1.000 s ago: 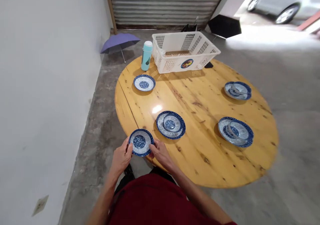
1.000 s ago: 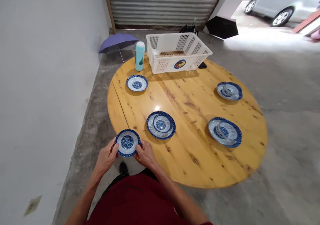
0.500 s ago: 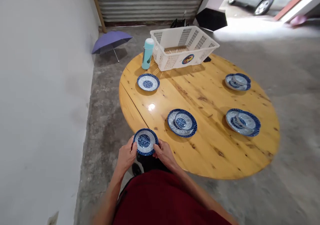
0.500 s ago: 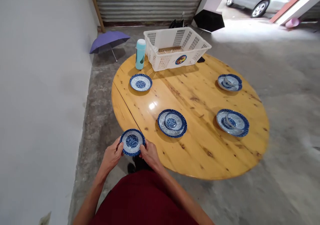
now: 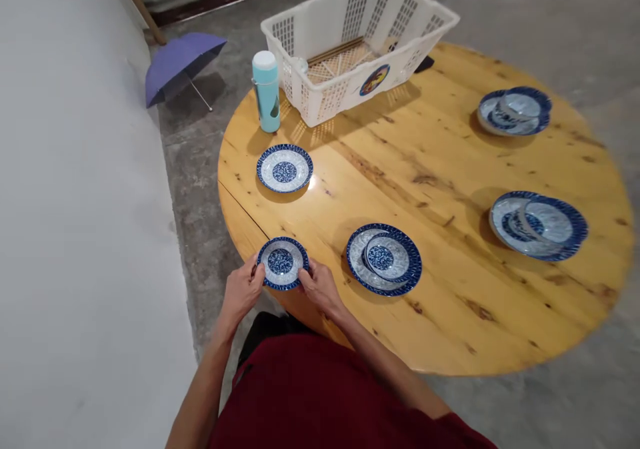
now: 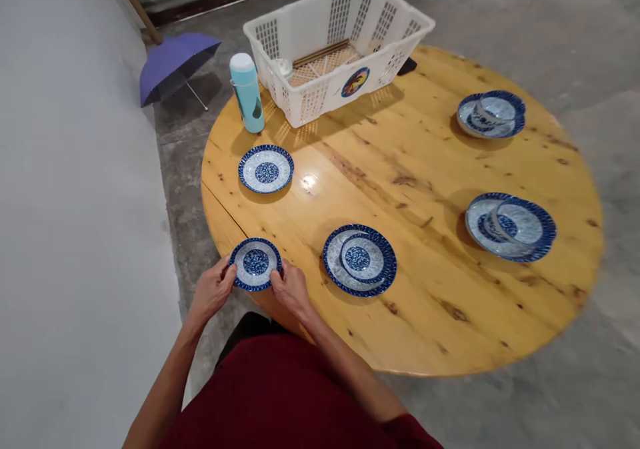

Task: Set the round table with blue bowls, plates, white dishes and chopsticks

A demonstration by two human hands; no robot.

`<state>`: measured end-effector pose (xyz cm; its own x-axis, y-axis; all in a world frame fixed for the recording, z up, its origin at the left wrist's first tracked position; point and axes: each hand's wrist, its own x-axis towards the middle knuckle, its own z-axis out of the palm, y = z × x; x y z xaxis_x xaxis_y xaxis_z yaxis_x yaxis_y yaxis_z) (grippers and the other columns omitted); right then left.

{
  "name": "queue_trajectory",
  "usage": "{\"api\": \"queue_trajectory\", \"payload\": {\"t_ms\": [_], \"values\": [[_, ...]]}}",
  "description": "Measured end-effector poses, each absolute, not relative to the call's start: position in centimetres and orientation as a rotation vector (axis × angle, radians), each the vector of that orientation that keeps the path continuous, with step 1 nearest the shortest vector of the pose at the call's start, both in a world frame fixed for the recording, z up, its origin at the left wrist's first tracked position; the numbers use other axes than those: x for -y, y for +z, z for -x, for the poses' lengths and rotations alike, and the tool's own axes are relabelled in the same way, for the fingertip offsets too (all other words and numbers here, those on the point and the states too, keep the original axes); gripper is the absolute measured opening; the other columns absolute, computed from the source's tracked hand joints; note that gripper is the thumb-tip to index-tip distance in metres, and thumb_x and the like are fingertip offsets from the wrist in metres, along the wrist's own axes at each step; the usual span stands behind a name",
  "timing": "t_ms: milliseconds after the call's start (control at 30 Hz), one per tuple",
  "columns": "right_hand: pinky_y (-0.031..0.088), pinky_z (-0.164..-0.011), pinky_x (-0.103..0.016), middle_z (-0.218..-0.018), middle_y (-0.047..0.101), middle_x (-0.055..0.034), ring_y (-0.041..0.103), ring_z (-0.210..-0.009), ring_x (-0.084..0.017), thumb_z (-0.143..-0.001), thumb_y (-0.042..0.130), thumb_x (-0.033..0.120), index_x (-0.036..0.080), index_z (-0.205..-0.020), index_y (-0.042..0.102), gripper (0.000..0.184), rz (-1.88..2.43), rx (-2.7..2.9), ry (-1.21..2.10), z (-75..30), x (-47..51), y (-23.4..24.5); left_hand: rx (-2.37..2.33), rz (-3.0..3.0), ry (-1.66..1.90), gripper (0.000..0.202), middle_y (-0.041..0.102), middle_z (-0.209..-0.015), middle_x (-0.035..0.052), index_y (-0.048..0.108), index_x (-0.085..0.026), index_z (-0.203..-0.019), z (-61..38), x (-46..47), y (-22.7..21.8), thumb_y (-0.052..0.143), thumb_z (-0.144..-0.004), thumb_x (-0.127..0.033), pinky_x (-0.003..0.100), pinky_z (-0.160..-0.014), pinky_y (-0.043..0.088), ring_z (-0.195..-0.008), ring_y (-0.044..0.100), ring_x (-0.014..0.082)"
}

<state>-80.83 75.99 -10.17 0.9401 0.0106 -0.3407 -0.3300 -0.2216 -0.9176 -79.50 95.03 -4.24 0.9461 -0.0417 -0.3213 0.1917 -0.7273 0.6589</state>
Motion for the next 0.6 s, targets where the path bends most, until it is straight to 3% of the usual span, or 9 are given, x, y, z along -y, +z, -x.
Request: {"api": "queue_trajectory", "payload": {"t_ms": [200, 400, 600], "values": [[0.036, -0.054, -0.028, -0.054, 0.056, 0.0006, 0.052, -0.053, -0.018, -0.082, 0.046, 0.035, 0.025, -0.071, 0.049, 0.016, 1.863, -0.291, 0.193, 76.9, -75.1, -8.6, 0.060, -2.359, -0.439, 0.029, 0.062, -0.067, -0.0006, 0.065, -0.022, -0.094, 73.6, -94.2, -3.3, 0.039, -0.097, -0.034, 0.025, -0.065, 0.042, -0.063, 0.060, 0.0165], [0.041, -0.053, -0.026, -0.053, 0.056, 0.0035, 0.057, -0.048, -0.016, -0.088, 0.050, 0.032, 0.022, -0.083, 0.055, 0.012, 1.846, -0.386, -0.035, 71.3, -74.8, -6.8, 0.244, -2.351, -0.375, 0.023, 0.066, -0.068, 0.0003, 0.062, -0.020, -0.087, 65.7, -93.2, -2.3, 0.041, -0.095, -0.027, 0.025, -0.067, 0.043, -0.064, 0.060, 0.0157], [0.043, -0.045, -0.020, -0.050, 0.057, 0.0035, 0.055, -0.042, -0.012, -0.081, 0.051, 0.020, 0.020, -0.074, 0.055, 0.008, 1.755, -0.468, -0.145, 63.9, -75.4, -6.1, 0.479, -2.350, -0.381, 0.024, 0.069, -0.068, 0.0024, 0.063, -0.018, -0.084, 56.5, -93.6, -1.6, 0.044, -0.094, -0.028, 0.026, -0.070, 0.042, -0.070, 0.062, 0.0183]]}}
